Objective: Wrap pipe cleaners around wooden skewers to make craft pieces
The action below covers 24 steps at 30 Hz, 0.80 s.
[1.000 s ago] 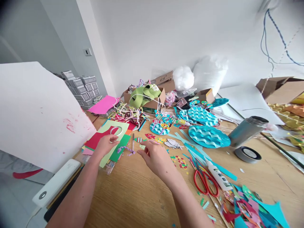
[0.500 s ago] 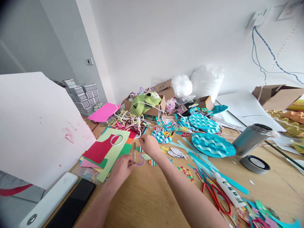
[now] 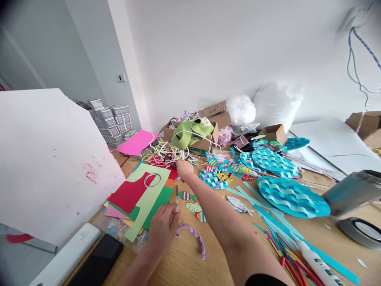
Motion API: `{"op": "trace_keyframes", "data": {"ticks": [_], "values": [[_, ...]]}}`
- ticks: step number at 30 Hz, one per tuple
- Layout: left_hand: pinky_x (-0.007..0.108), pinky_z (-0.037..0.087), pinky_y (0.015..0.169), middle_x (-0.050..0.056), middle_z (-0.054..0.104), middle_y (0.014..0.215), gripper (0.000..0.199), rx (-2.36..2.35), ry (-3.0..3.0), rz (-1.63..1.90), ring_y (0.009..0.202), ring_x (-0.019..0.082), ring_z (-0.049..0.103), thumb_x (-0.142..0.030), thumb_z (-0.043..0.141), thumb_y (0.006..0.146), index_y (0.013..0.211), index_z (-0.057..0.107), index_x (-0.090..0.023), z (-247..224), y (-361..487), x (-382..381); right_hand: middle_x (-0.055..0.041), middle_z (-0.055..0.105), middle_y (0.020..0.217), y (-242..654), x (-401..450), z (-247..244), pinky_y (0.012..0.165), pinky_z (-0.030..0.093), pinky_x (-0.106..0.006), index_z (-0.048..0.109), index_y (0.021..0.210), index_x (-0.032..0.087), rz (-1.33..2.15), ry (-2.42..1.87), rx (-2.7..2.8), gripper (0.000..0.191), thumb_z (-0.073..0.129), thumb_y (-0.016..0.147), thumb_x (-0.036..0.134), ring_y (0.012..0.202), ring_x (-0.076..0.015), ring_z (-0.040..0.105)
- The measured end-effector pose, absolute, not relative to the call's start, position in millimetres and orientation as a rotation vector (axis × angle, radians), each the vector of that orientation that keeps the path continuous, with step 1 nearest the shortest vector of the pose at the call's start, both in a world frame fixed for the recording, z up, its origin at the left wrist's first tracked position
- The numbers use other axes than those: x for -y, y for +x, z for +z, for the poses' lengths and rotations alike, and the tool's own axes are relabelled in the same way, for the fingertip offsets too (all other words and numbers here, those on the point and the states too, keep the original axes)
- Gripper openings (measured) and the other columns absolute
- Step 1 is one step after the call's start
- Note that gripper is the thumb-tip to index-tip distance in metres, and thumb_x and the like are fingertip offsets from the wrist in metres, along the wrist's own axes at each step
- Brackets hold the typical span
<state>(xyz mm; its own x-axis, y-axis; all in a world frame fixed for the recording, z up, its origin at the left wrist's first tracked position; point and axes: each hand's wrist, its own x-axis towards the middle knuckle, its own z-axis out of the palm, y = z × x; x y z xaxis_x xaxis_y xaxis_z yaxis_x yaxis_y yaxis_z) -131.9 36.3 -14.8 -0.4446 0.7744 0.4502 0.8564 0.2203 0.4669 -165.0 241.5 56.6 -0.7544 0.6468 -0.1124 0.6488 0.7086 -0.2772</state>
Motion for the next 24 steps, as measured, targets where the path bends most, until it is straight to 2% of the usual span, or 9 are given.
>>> {"op": "trace_keyframes", "data": {"ticks": [3,6,9,10,12,15,17,21,24], "values": [[0.038,0.049,0.077,0.011,0.068,0.093,0.021,2.371,-1.579,-1.061,0.089,0.025,0.061,-0.015,0.047,0.086,0.104,0.059,-0.016,-16,-133,-36,-0.0076,0.059,0.112,-159,-254,60,0.078,0.053,-0.038,0.056,0.113,0.015,-0.957,1.014,-2.904,0.028,0.054,0.091,0.031,0.092,-0.0182,0.061],[0.037,0.049,0.076,0.009,0.068,0.091,0.022,2.394,-1.58,-1.118,0.087,0.024,0.061,-0.012,0.047,0.084,0.102,0.059,-0.016,-16,-132,-36,-0.0006,0.065,0.079,-149,-264,64,0.056,0.052,-0.024,0.06,0.101,0.013,-1.449,0.932,-2.823,0.02,0.053,0.091,0.03,0.061,-0.0104,0.061],[0.037,0.048,0.077,0.009,0.068,0.09,0.022,2.406,-1.57,-1.181,0.086,0.023,0.061,-0.012,0.046,0.084,0.102,0.059,-0.016,-14,-132,-36,0.0063,0.057,0.055,-140,-267,67,0.039,0.04,-0.017,0.06,0.094,0.014,-1.892,0.947,-2.704,0.016,0.051,0.092,0.028,0.039,-0.0059,0.049],[0.037,0.048,0.076,0.009,0.068,0.09,0.022,2.413,-1.562,-1.203,0.085,0.023,0.061,-0.012,0.045,0.085,0.102,0.059,-0.016,-13,-132,-36,0.006,0.057,0.056,-138,-267,68,0.039,0.04,-0.017,0.059,0.095,0.014,-2.022,0.969,-2.65,0.016,0.051,0.092,0.028,0.04,-0.0057,0.049],[0.036,0.048,0.075,0.009,0.068,0.09,0.022,2.422,-1.541,-1.258,0.084,0.023,0.062,-0.014,0.045,0.085,0.101,0.06,-0.017,-12,-132,-36,0.0014,0.062,0.073,-136,-267,68,0.048,0.047,-0.02,0.058,0.101,0.013,-2.246,1.029,-2.521,0.02,0.052,0.092,0.03,0.053,-0.0078,0.056],[0.034,0.048,0.074,0.01,0.069,0.092,0.022,2.417,-1.504,-1.367,0.084,0.022,0.062,-0.017,0.045,0.085,0.1,0.062,-0.017,-13,-134,-35,-0.0068,0.06,0.107,-133,-265,69,0.072,0.054,-0.035,0.056,0.113,0.014,-2.509,1.141,-2.304,0.028,0.054,0.091,0.031,0.086,-0.0167,0.062],[0.034,0.048,0.075,0.01,0.069,0.093,0.022,2.425,-1.484,-1.444,0.084,0.022,0.063,-0.02,0.046,0.086,0.1,0.062,-0.017,-14,-135,-35,-0.0085,0.057,0.116,-131,-264,71,0.08,0.052,-0.04,0.054,0.117,0.015,-2.651,1.212,-2.162,0.032,0.054,0.09,0.031,0.096,-0.0202,0.06],[0.033,0.047,0.071,0.011,0.069,0.088,0.025,2.475,-1.443,-1.654,0.077,0.021,0.062,-0.028,0.046,0.087,0.099,0.064,-0.015,-15,-136,-37,-0.0083,0.057,0.115,-125,-257,81,0.079,0.052,-0.04,0.054,0.117,0.015,-2.873,1.243,-1.909,0.032,0.054,0.09,0.032,0.095,-0.0199,0.06],[0.03,0.047,0.067,0.011,0.069,0.081,0.03,2.5,-1.378,-2.005,0.071,0.019,0.061,-0.037,0.049,0.086,0.094,0.066,-0.013,-9,-135,-38,-0.0019,0.061,0.084,-114,-239,89,0.055,0.05,-0.024,0.058,0.099,0.013,-2.991,1.106,-1.773,0.021,0.052,0.092,0.031,0.063,-0.0098,0.058]]}}
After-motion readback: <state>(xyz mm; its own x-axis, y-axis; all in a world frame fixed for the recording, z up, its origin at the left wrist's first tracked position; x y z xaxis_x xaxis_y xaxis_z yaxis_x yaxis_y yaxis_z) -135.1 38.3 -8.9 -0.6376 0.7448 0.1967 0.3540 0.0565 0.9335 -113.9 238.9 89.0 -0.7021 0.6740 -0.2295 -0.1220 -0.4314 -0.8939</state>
